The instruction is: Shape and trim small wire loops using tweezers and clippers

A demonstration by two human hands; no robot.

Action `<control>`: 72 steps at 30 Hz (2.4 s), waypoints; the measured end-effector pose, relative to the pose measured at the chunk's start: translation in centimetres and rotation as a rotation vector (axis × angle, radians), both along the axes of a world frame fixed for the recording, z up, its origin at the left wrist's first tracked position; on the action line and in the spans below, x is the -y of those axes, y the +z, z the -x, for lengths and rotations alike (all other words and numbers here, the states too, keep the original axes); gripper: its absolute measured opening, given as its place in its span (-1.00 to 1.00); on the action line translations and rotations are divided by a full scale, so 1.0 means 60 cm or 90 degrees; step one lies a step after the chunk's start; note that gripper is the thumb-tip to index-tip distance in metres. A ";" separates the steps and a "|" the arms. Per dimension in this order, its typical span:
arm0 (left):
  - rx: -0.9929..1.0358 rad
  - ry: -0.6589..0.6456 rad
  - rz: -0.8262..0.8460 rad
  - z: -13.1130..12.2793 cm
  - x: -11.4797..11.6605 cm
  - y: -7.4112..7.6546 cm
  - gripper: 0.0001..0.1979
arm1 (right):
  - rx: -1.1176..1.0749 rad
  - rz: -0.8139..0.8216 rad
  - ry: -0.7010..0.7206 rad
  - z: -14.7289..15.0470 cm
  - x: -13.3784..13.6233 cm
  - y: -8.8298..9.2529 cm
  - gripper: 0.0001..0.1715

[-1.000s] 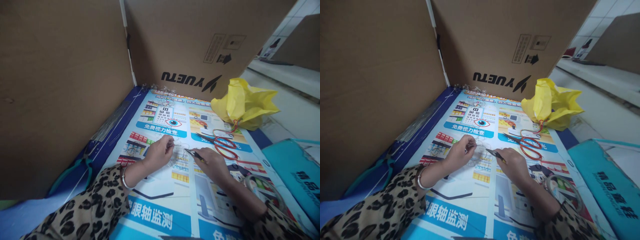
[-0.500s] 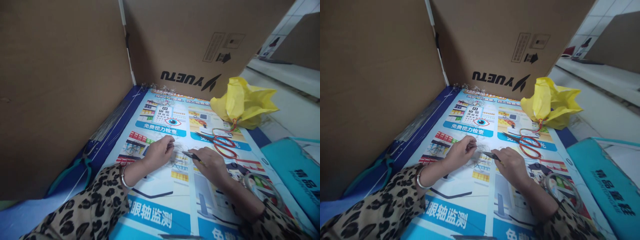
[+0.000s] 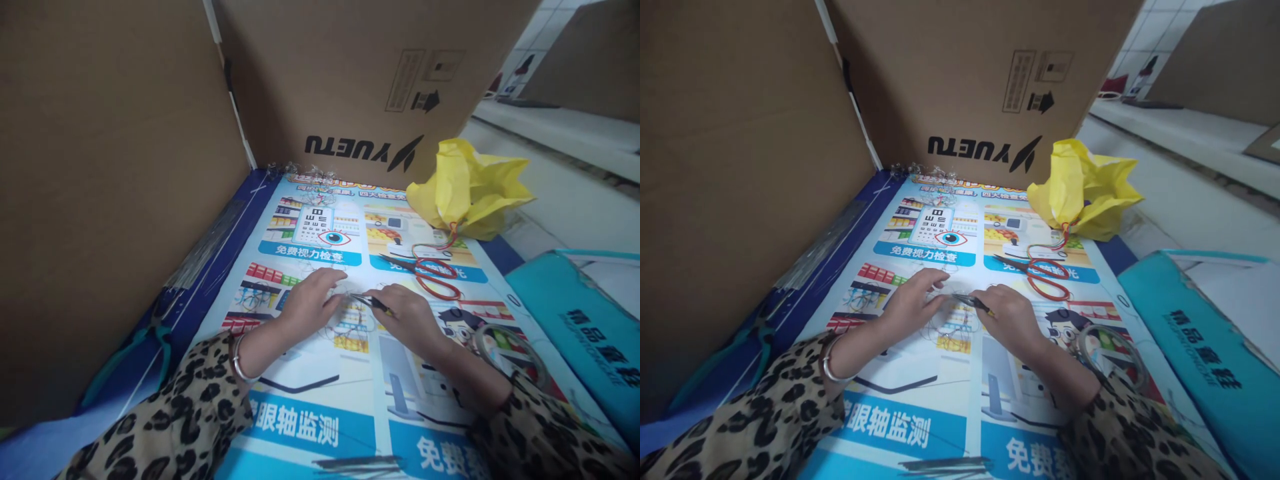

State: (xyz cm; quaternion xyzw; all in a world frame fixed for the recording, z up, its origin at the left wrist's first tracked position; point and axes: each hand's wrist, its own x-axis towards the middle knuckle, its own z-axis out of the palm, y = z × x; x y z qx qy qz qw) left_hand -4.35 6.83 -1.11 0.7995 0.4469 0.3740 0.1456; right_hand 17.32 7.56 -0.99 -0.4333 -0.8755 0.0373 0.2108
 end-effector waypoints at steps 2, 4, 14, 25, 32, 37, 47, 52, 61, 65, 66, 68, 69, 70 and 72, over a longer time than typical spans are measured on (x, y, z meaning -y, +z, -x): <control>-0.010 -0.029 -0.042 0.001 -0.001 0.002 -0.74 | -0.002 -0.001 0.002 -0.001 0.000 -0.002 -0.73; -0.022 -0.056 -0.054 0.001 -0.002 0.002 -0.81 | 0.002 0.003 -0.001 -0.001 0.000 -0.002 -0.73; -0.107 -0.057 -0.016 0.002 -0.005 -0.003 -0.86 | -0.005 0.044 -0.009 0.003 -0.001 0.000 -0.76; -0.087 -0.026 -0.007 -0.002 0.000 0.002 -0.87 | -0.083 0.204 -0.091 0.020 0.012 0.018 -0.74; -0.064 -0.021 0.035 -0.006 0.002 0.002 -0.89 | 0.005 0.216 -0.118 0.034 0.014 0.025 -0.80; -0.033 0.014 0.078 -0.006 0.005 0.000 -0.92 | 0.060 0.185 -0.158 0.042 0.009 0.020 -0.84; -0.059 0.067 0.110 -0.012 0.014 0.000 -0.88 | 0.020 0.138 -0.148 0.047 0.011 0.007 -0.83; -0.108 0.065 0.085 -0.012 0.014 0.003 -0.88 | -0.008 0.145 -0.125 0.045 0.012 0.003 -0.84; -0.160 0.088 0.036 -0.014 0.017 -0.001 -0.88 | -0.067 0.175 -0.102 0.046 0.010 0.004 -0.84; -0.182 0.099 0.021 -0.015 0.018 0.002 -0.89 | -0.085 0.198 -0.100 0.046 0.011 0.003 -0.84; -0.184 0.103 0.015 -0.015 0.018 0.002 -0.90 | -0.089 0.203 -0.100 0.046 0.012 0.003 -0.85; -0.178 0.101 0.005 -0.014 0.019 0.002 -0.91 | -0.097 0.212 -0.102 0.046 0.012 0.005 -0.86; -0.170 0.094 0.002 -0.013 0.019 0.002 -0.91 | -0.100 0.217 -0.104 0.046 0.011 0.006 -0.86; -0.161 0.085 0.001 -0.012 0.020 0.002 -0.90 | -0.103 0.222 -0.106 0.046 0.011 0.007 -0.86; -0.141 0.065 -0.002 -0.009 0.020 0.002 -0.88 | -0.110 0.233 -0.108 0.046 0.010 0.010 -0.85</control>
